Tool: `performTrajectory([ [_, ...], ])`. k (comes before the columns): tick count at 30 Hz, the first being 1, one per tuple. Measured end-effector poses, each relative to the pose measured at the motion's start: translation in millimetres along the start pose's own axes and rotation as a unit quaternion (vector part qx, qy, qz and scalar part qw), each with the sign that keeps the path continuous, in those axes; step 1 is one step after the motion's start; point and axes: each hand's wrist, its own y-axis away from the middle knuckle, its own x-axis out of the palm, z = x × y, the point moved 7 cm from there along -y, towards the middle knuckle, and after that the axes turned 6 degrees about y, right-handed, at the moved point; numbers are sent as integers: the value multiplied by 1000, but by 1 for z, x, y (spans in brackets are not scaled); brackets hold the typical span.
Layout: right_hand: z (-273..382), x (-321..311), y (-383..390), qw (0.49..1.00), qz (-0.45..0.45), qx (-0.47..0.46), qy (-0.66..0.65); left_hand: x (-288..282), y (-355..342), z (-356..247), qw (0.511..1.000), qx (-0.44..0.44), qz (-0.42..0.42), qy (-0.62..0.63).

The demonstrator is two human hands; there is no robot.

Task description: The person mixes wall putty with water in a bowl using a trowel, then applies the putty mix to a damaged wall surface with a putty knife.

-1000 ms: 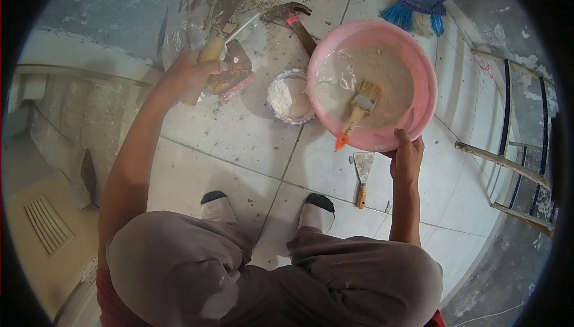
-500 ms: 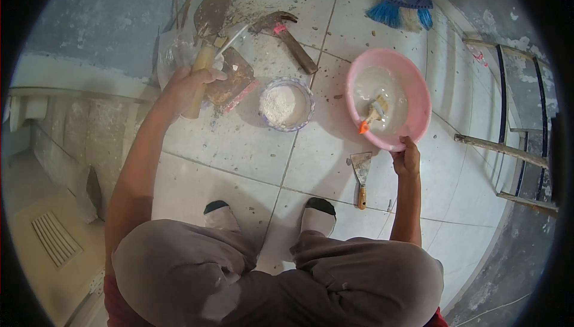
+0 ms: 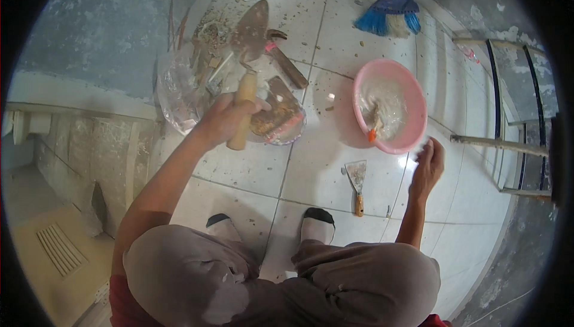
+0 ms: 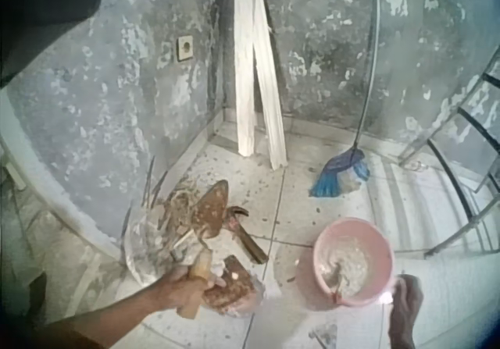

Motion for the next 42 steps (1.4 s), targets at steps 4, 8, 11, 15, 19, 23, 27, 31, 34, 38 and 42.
performTrajectory([
  [4,79,96,85,905,379,4,-192,61,9,23,992,-54,113,-1],
  [8,108,135,134,908,394,-102,-101,108,32,44,984,-63,169,-1],
  [11,89,133,153,901,421,-16,-102,128,40,62,970,-69,204,-115],
  [15,72,143,157,899,421,13,-122,135,53,85,942,-53,279,-179],
  [19,80,123,133,904,394,62,-152,126,54,115,930,-32,297,-214],
  [23,88,96,95,927,322,-193,26,86,45,128,929,-122,247,-246],
  [27,98,96,84,876,365,-291,124,39,33,111,916,-148,142,-345],
  [31,136,91,77,811,433,-356,167,4,10,120,980,-99,-91,-146],
  [34,163,103,75,766,459,-373,251,3,-1,134,989,-120,-81,0],
  [38,183,121,81,694,424,-451,367,0,-19,141,996,-33,-66,-42],
  [42,194,141,88,687,388,-482,380,8,-25,137,996,-3,-71,58],
])
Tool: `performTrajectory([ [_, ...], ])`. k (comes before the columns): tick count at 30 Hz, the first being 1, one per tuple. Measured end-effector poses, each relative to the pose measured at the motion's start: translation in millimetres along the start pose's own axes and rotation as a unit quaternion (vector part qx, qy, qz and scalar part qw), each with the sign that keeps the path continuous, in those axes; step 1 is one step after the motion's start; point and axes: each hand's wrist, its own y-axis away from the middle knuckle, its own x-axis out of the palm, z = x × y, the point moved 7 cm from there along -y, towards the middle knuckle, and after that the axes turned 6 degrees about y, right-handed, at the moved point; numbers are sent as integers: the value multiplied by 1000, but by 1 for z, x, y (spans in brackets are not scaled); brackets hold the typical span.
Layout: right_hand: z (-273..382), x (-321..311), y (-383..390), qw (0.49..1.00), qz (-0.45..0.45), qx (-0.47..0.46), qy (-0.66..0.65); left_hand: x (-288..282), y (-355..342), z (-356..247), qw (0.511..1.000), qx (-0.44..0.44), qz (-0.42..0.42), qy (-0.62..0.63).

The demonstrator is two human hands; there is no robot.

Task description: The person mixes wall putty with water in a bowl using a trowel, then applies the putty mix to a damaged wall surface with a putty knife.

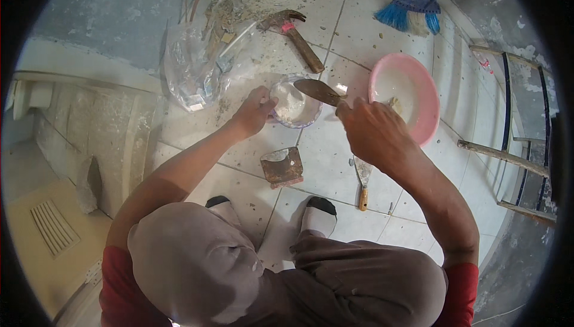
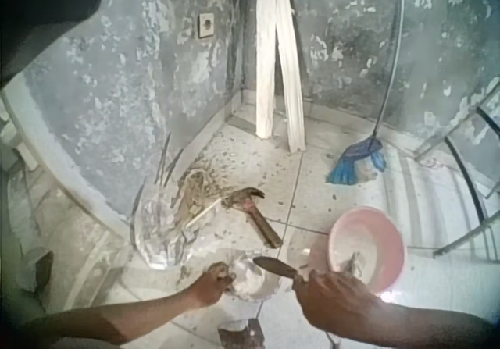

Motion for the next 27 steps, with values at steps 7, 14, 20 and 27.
performTrajectory([
  [7,12,-5,-2,998,17,-59,-23,10,2,-5,982,-88,14,167],
  [14,-1,-26,0,996,73,-22,45,6,-4,-17,972,-75,46,217],
  [20,10,-36,-1,992,13,-63,111,-2,-9,-37,973,-75,31,216],
  [27,8,-41,-14,980,-70,-41,184,-3,-12,-46,984,-49,68,159],
])
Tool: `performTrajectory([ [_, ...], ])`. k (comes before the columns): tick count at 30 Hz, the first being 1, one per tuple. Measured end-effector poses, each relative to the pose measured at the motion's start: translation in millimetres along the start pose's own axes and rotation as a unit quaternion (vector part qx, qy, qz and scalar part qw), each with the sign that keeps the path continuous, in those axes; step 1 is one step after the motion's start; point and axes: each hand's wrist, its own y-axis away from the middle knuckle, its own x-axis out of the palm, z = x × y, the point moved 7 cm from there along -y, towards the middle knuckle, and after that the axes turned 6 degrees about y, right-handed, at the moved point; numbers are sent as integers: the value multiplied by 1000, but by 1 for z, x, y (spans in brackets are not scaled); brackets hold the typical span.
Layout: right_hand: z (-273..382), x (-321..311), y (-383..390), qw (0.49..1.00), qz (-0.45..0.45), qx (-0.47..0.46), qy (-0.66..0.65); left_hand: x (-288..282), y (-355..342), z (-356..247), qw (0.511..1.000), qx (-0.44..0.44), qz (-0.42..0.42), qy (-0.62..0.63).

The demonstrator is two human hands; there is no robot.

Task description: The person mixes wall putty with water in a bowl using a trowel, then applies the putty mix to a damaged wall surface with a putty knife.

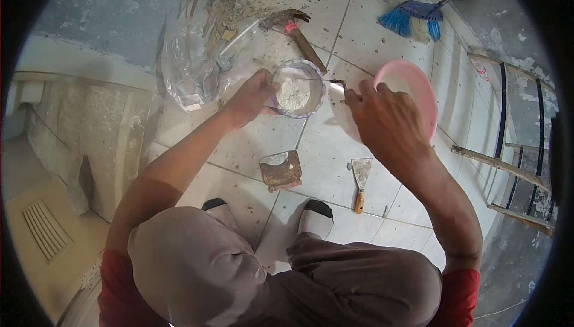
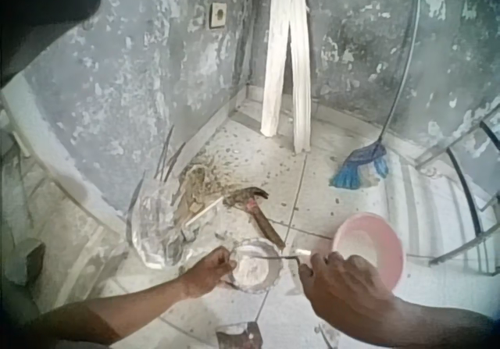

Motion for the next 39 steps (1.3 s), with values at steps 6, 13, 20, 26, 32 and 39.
performTrajectory([
  [6,17,0,4,998,37,-45,4,9,4,-7,1000,21,-19,10],
  [13,-10,-12,7,996,52,13,-76,4,3,-9,999,34,-20,12],
  [20,6,-1,-1,992,114,-4,-46,8,4,-11,999,35,-17,5],
  [26,-14,-17,9,983,127,-5,-132,13,5,-12,997,61,2,36],
  [32,-13,-3,8,981,168,-9,-97,21,6,-18,999,42,0,30],
  [39,-20,-26,12,998,-56,14,29,21,4,-11,999,32,19,6],
])
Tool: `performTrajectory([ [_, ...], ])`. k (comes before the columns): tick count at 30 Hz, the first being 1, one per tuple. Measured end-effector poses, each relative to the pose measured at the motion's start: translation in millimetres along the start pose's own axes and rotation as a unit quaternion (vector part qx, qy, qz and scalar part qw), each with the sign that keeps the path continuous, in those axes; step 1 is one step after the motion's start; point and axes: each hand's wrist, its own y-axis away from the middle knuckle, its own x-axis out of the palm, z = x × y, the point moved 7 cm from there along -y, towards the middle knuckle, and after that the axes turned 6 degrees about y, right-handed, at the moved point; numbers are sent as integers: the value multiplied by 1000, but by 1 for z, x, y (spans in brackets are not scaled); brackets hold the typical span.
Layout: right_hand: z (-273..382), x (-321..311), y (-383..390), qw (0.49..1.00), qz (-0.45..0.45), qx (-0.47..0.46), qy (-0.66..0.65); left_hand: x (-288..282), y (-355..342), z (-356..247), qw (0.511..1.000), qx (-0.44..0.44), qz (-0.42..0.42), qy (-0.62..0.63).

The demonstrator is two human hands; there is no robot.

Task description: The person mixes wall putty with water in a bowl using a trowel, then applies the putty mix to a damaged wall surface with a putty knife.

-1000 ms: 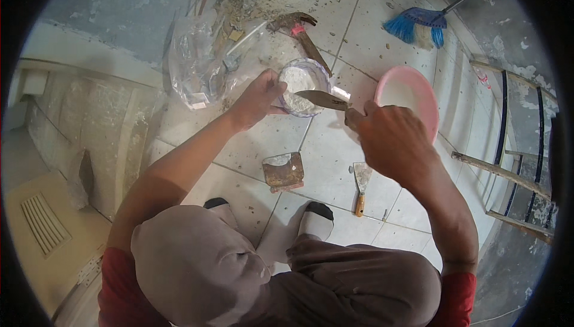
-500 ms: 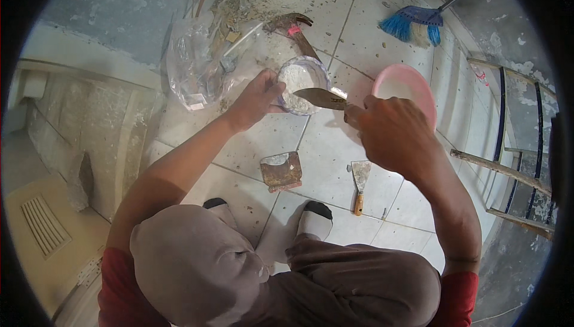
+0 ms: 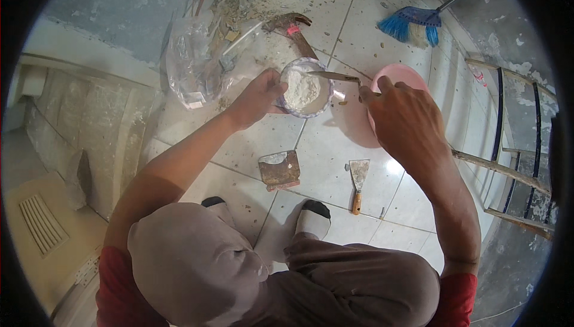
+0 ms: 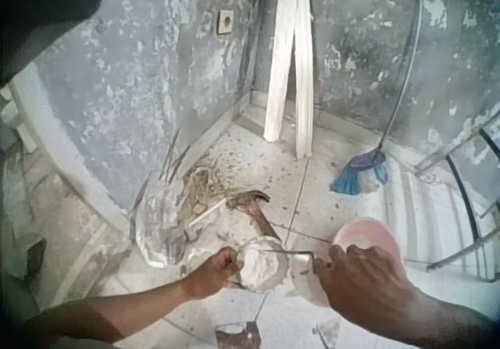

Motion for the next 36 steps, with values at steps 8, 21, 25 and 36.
performTrajectory([
  [8,17,9,0,994,97,-41,-20,3,4,-9,999,11,-32,-1],
  [21,7,6,-7,994,93,-58,-4,2,-1,-4,1000,8,-20,16],
  [25,3,1,-9,998,34,-39,-17,-4,0,1,1000,-3,-27,-14],
  [36,-2,24,4,975,178,20,-129,-6,7,14,998,-30,-43,43],
])
